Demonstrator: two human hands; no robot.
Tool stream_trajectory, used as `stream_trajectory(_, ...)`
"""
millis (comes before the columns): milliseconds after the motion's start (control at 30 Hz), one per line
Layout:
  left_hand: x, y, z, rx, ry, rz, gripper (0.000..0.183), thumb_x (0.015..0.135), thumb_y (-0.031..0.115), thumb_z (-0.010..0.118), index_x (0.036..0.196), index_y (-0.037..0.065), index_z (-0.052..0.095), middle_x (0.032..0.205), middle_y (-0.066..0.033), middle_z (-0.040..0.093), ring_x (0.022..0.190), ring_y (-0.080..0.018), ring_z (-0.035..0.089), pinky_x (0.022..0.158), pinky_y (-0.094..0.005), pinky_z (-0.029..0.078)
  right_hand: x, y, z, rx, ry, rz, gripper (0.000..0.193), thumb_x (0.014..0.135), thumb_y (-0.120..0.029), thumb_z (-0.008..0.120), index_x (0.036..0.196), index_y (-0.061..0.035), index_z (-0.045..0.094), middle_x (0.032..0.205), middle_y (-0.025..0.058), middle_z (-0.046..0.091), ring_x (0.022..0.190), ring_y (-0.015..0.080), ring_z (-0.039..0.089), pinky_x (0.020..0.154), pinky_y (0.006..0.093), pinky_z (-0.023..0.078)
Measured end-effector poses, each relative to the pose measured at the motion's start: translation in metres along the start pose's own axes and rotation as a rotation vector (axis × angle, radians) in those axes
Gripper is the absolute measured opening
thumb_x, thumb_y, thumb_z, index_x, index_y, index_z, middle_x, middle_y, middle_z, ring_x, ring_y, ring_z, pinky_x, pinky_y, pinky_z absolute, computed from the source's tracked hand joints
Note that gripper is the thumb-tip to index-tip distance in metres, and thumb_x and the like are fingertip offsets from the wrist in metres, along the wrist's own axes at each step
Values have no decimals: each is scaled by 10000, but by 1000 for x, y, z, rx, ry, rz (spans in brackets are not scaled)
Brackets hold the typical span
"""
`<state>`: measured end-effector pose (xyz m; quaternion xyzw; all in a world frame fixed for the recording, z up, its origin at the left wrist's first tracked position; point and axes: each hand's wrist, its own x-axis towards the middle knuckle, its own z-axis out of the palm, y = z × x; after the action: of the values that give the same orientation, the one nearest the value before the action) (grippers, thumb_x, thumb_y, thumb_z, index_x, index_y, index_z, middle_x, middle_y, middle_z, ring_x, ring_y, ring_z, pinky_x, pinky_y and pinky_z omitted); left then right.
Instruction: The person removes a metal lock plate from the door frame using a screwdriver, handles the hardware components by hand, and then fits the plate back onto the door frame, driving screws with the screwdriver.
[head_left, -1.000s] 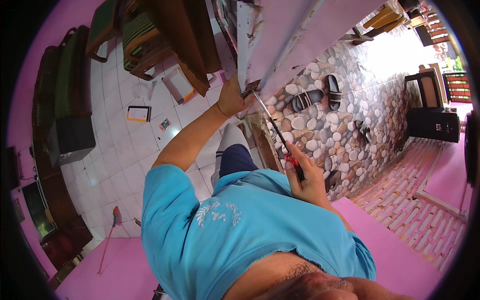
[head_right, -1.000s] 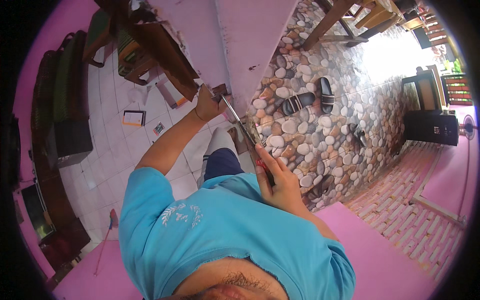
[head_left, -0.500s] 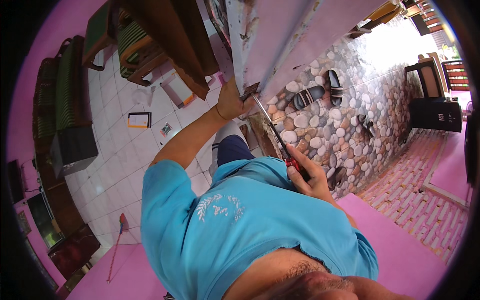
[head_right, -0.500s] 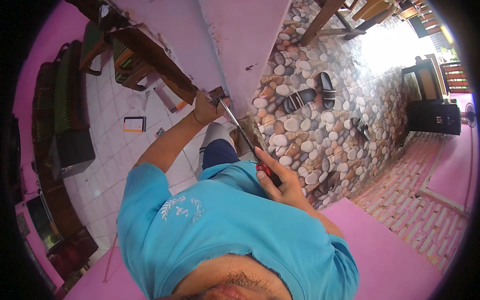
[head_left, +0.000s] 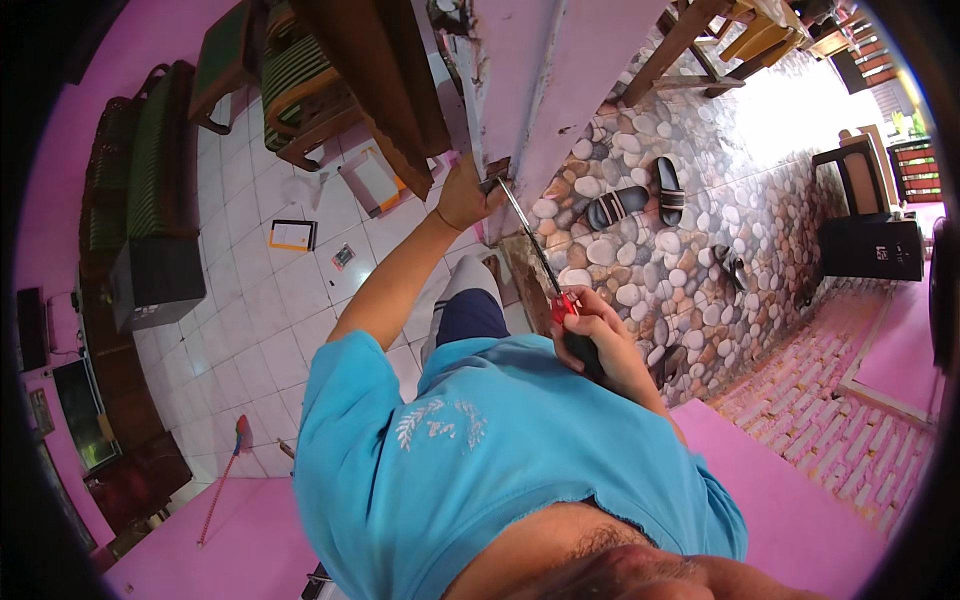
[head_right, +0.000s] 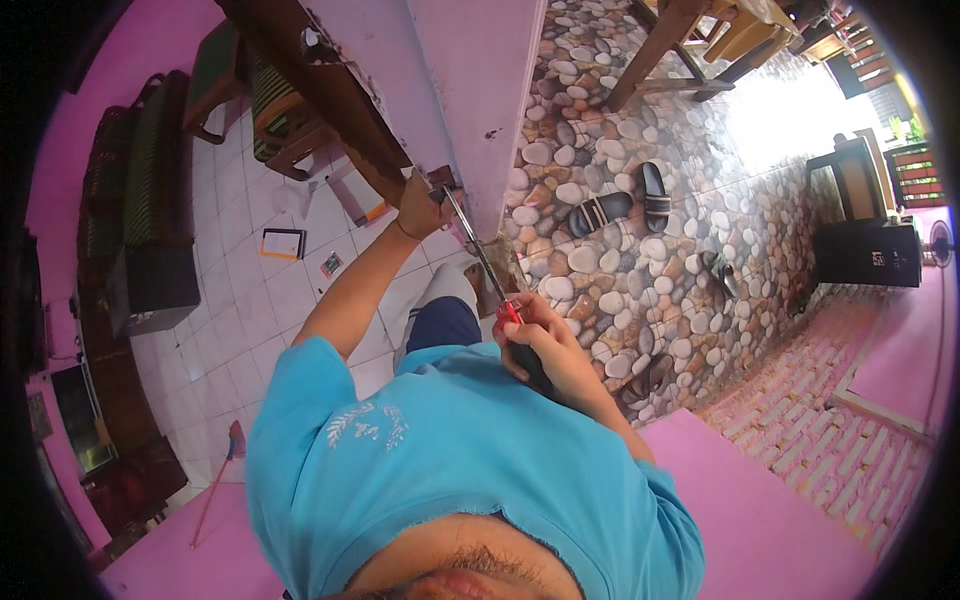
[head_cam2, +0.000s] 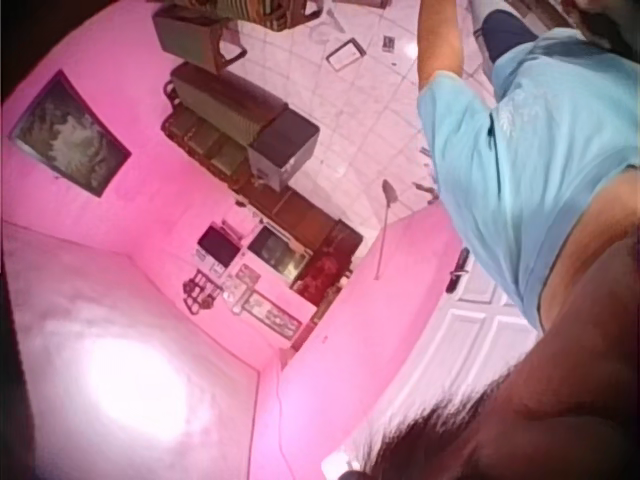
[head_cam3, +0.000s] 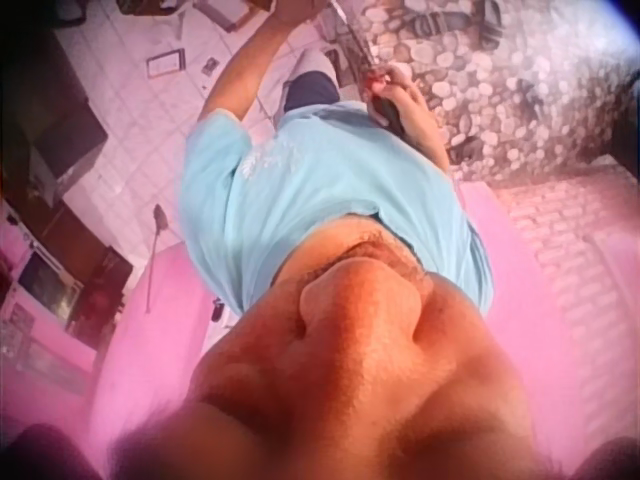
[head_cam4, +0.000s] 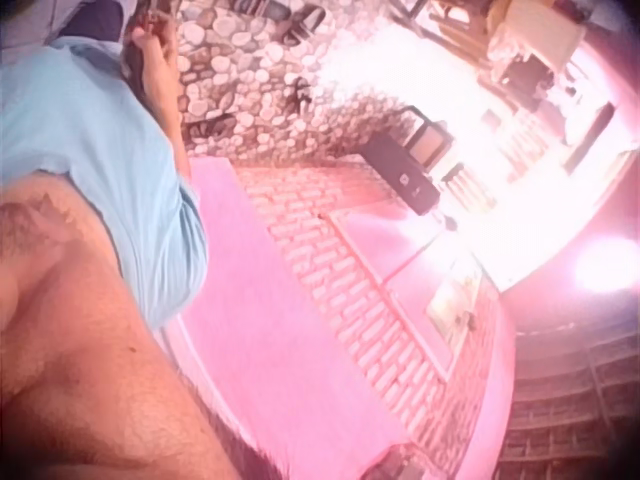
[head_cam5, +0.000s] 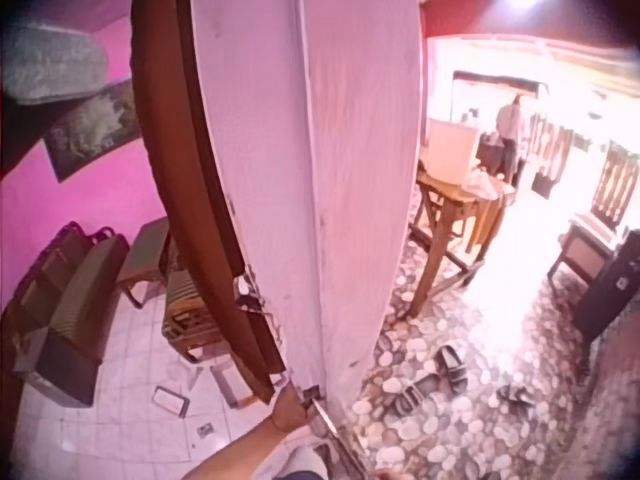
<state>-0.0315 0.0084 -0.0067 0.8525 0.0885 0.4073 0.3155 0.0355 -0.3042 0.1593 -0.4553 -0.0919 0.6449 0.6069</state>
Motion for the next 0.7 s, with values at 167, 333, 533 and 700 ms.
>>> stream_trajectory(167, -10, -3, -2, 147, -39, -100, 625, 889, 448, 681, 1275, -12, 507, 1048, -217, 660, 854, -452, 672, 728, -515, 555, -6, -2, 11, -298, 35, -119, 547, 1036, -176, 568, 1540, -61, 390, 987, 72, 613, 704, 110, 583, 436, 225, 422)
stream_trajectory(333, 2, 13, -6, 81, -54, -124, 575, 889, 407, 692, 1259, 3, 517, 1053, -150, 728, 873, -396, 706, 748, -478, 574, -1, -10, 20, -883, 272, -72, 549, 1041, -178, 565, 1535, -20, 385, 1093, 126, 643, 838, 172, 616, 757, 313, 500)
stream_trajectory(533, 2, 16, -4, 47, 2, -129, 578, 893, 415, 699, 1250, 2, 513, 1031, -130, 748, 866, -387, 716, 762, -461, 580, -11, 3, 2, -808, 203, -357, 522, 987, -202, 640, 1419, 28, 458, 1150, 180, 649, 1006, 218, 628, 907, 346, 485)
stream_trajectory(700, -4, 5, 1, 75, 3, -97, 676, 905, 539, 677, 1265, -7, 505, 1035, -163, 728, 896, -400, 706, 766, -468, 572, -13, 7, 6, -1168, 295, -494, 594, 1000, -210, 621, 1535, -71, 405, 1092, 182, 650, 918, 287, 665, 809, 378, 526)
